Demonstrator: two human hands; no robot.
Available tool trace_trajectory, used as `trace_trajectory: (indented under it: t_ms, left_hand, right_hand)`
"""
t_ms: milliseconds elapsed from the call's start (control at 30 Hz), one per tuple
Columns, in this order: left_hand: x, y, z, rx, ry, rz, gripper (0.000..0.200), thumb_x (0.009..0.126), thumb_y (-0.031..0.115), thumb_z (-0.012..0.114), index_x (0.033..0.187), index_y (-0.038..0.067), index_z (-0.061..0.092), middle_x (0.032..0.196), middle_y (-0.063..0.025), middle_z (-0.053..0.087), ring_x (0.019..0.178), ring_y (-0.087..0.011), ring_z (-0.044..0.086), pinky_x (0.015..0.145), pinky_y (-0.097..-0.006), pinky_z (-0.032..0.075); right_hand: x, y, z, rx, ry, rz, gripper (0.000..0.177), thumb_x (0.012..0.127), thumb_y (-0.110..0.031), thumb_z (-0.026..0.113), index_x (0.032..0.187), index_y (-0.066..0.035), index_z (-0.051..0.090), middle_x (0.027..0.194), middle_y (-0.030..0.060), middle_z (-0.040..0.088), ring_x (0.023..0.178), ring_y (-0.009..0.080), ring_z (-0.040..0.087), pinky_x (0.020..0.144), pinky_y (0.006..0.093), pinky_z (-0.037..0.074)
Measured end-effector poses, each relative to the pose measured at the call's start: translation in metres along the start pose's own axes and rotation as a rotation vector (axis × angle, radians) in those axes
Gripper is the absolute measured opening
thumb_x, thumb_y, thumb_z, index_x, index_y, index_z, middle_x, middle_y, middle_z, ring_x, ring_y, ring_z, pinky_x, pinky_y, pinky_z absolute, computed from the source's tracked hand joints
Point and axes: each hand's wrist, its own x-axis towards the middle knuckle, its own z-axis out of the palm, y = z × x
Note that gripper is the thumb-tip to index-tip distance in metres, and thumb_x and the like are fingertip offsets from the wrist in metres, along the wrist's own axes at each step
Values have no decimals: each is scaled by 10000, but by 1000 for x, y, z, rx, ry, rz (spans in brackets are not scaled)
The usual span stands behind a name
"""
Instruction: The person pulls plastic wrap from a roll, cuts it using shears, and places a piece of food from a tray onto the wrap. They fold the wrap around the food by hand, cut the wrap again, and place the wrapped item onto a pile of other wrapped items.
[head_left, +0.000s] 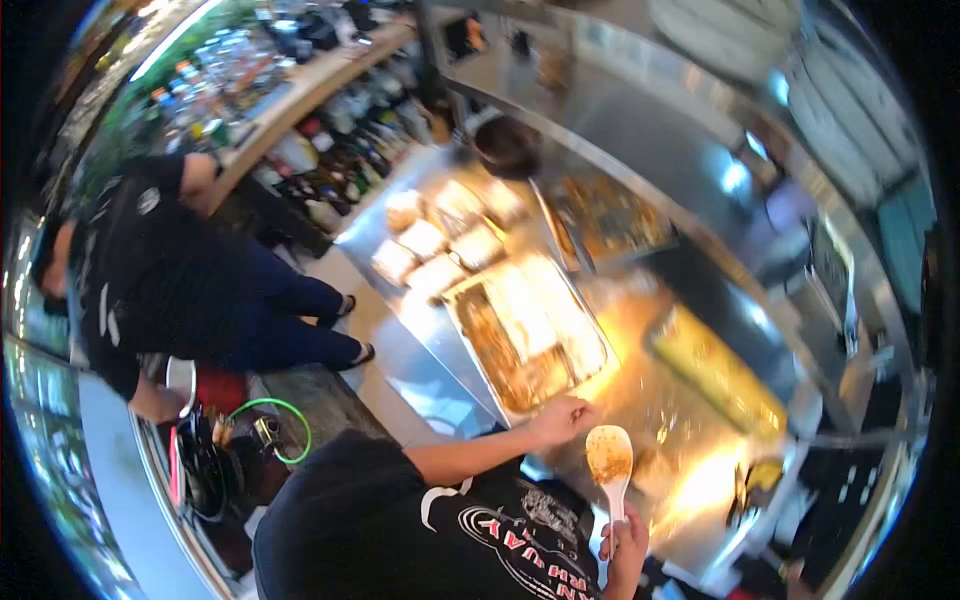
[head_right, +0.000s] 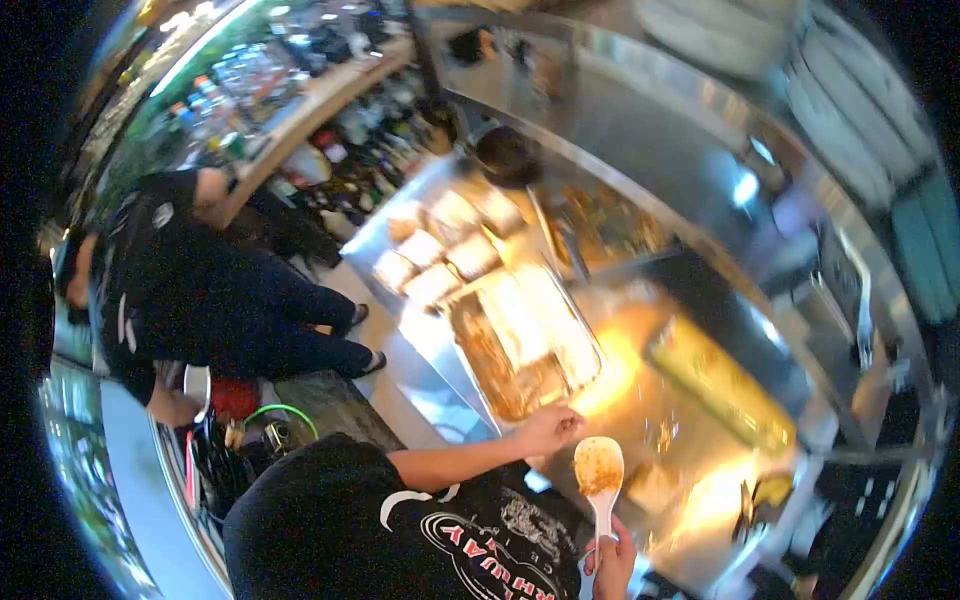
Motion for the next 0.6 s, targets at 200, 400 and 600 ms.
trace_trajectory:
  t_ms: [200, 400, 600]
  left_hand:
    - [-5, 2, -80, 90, 442, -264, 198, 826, 88, 561, 1004, 42, 636, 775, -118, 627, 653, -226, 609, 603, -325, 496]
    - [-68, 32, -114, 153, 696, -166, 202, 843, 104, 584, 1034, 62, 633, 838, -84, 618, 681, -149, 591, 629, -287, 497]
    - [-156, 42, -54, 163, 917, -254, 208, 816, 98, 595, 1016, 54, 636, 896, -117, 621, 718, -202, 620, 666, -316, 508]
  right_hand:
    - [105, -37, 31, -210, -310, -140, 435, 831, -55, 457, 1263, -7, 476, 695, 73, 560, 404, 97, 440, 339, 237, 347]
    - [196, -34, 91, -566, -526, -71, 475, 845, -63, 441, 1317, -24, 422, 802, 135, 630, 441, 126, 489, 361, 256, 387]
    - [204, -11, 90, -652, -627, -133, 477, 842, -80, 433, 1316, -32, 407, 887, 145, 607, 464, 146, 513, 405, 284, 445]
